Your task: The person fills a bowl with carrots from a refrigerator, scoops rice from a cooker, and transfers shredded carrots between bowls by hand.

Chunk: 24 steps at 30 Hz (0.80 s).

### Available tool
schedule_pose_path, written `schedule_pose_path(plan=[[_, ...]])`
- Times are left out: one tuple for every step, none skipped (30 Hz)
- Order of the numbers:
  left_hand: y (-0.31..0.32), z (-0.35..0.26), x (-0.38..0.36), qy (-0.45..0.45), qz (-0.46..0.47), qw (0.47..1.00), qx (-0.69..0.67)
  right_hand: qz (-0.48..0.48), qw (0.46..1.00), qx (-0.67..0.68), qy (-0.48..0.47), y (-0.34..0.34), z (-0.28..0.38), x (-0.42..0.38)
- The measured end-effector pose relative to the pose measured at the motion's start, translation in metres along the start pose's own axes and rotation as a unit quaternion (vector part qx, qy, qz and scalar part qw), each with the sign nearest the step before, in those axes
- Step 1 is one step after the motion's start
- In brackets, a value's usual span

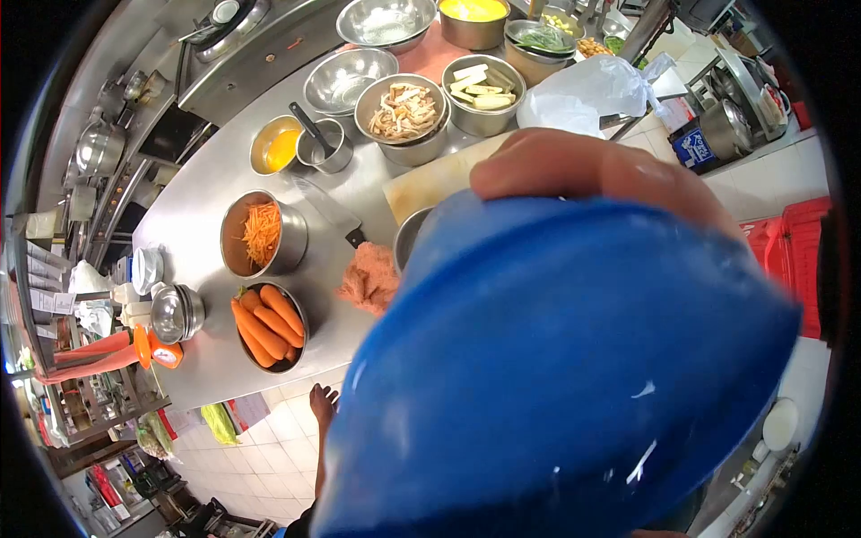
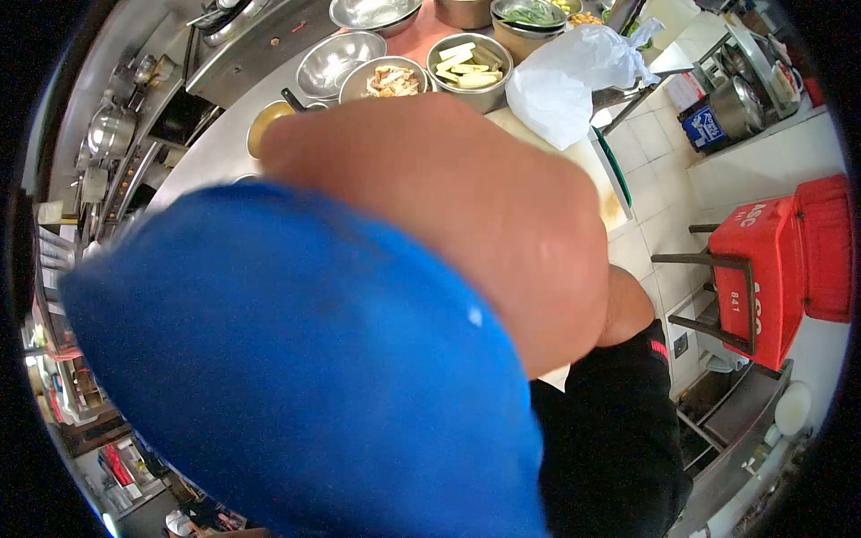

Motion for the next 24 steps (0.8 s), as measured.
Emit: schedule_pose_path(plan=[[-0.003, 0.005, -0.002, -0.004, -0.009, 1.000, -0.003, 0.003, 1.000, 0.006, -0.004, -0.002, -0.002, 0.000], [-0.003, 0.002, -0.007, -0.008, -0.019, 1.000, -0.007, 0.007, 1.000, 0.013, -0.012, -0.004, -0.003, 0.000], [-0.002, 0.001, -0.010, -0.013, -0.009, 1.000, -0.011, 0.011, 1.000, 0.021, -0.018, -0.006, -0.005, -0.001], [-0.003, 0.000, -0.014, -0.012, -0.013, 1.000, -0.008, 0.013, 0.999, 0.026, -0.025, -0.009, -0.009, -0.001], [-0.004, -0.002, -0.011, -0.007, -0.011, 1.000, 0.015, 0.015, 0.999, 0.032, -0.032, -0.011, -0.015, -0.002], [-0.004, -0.003, -0.008, -0.003, -0.010, 0.999, 0.036, 0.012, 0.999, 0.033, -0.035, -0.017, -0.023, -0.001], [0.003, -0.027, -0.045, -0.008, -0.049, 0.999, -0.016, 0.001, 0.999, 0.031, -0.035, -0.023, -0.034, -0.002], [0.002, -0.024, -0.044, -0.006, -0.047, 0.999, -0.025, -0.018, 0.999, 0.024, -0.031, -0.030, -0.050, -0.005], [0.001, -0.022, -0.042, 0.010, -0.043, 0.999, -0.014, -0.041, 0.999, 0.009, -0.016, -0.041, -0.072, -0.009], [-0.001, -0.021, -0.038, 0.026, -0.044, 0.999, -0.006, -0.063, 0.998, -0.007, 0.006, -0.049, -0.097, -0.013], [-0.002, -0.015, -0.038, 0.006, -0.039, 0.999, -0.033, -0.099, 0.992, -0.057, 0.057, -0.060, -0.127, -0.023], [-0.004, -0.013, -0.038, -0.011, -0.040, 0.997, -0.063, -0.092, 0.991, -0.058, 0.074, -0.065, -0.157, -0.028], [-0.007, -0.016, -0.042, 0.004, -0.045, 0.996, -0.073, -0.115, 0.988, -0.090, 0.058, -0.074, -0.185, -0.032], [-0.005, -0.023, -0.044, 0.022, -0.045, 0.995, -0.081, -0.129, 0.986, -0.076, 0.074, -0.077, -0.211, -0.037], [-0.005, -0.031, -0.048, 0.020, -0.060, 0.994, -0.085, -0.165, 0.982, -0.066, 0.062, -0.079, -0.230, -0.044], [-0.005, -0.043, -0.052, 0.017, -0.069, 0.994, -0.087, -0.178, 0.979, -0.068, 0.066, -0.082, -0.255, -0.051], [-0.006, -0.052, -0.054, 0.023, -0.072, 0.992, -0.103, -0.192, 0.976, -0.076, 0.071, -0.086, -0.281, -0.059], [-0.006, -0.060, -0.056, 0.030, -0.073, 0.990, -0.117, -0.208, 0.971, -0.086, 0.077, -0.089, -0.301, -0.065], [-0.004, -0.074, -0.062, 0.047, -0.064, 0.990, -0.115, -0.216, 0.969, -0.075, 0.090, -0.088, -0.317, -0.070], [-0.003, -0.087, -0.068, 0.050, -0.070, 0.986, -0.144, -0.227, 0.966, -0.081, 0.092, -0.087, -0.331, -0.076], [-0.003, -0.098, -0.069, 0.060, -0.064, 0.984, -0.152, -0.240, 0.963, -0.086, 0.092, -0.087, -0.346, -0.081], [-0.005, -0.106, -0.072, 0.069, -0.058, 0.983, -0.159, -0.251, 0.959, -0.092, 0.095, -0.088, -0.360, -0.088], [-0.007, -0.115, -0.073, 0.075, -0.057, 0.980, -0.173, -0.255, 0.960, -0.076, 0.091, -0.086, -0.374, -0.094], [-0.008, -0.124, -0.075, 0.082, -0.055, 0.978, -0.186, -0.260, 0.960, -0.060, 0.087, -0.086, -0.388, -0.099]])
Point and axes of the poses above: each hand's wrist, its own x-axis towards the middle knuckle, its own y-axis out of the palm, z = x × y, the point moved 9 cm from there along x, towards the middle knuckle, and after that the axes turned 8 degrees about x, right-handed, at the moved point
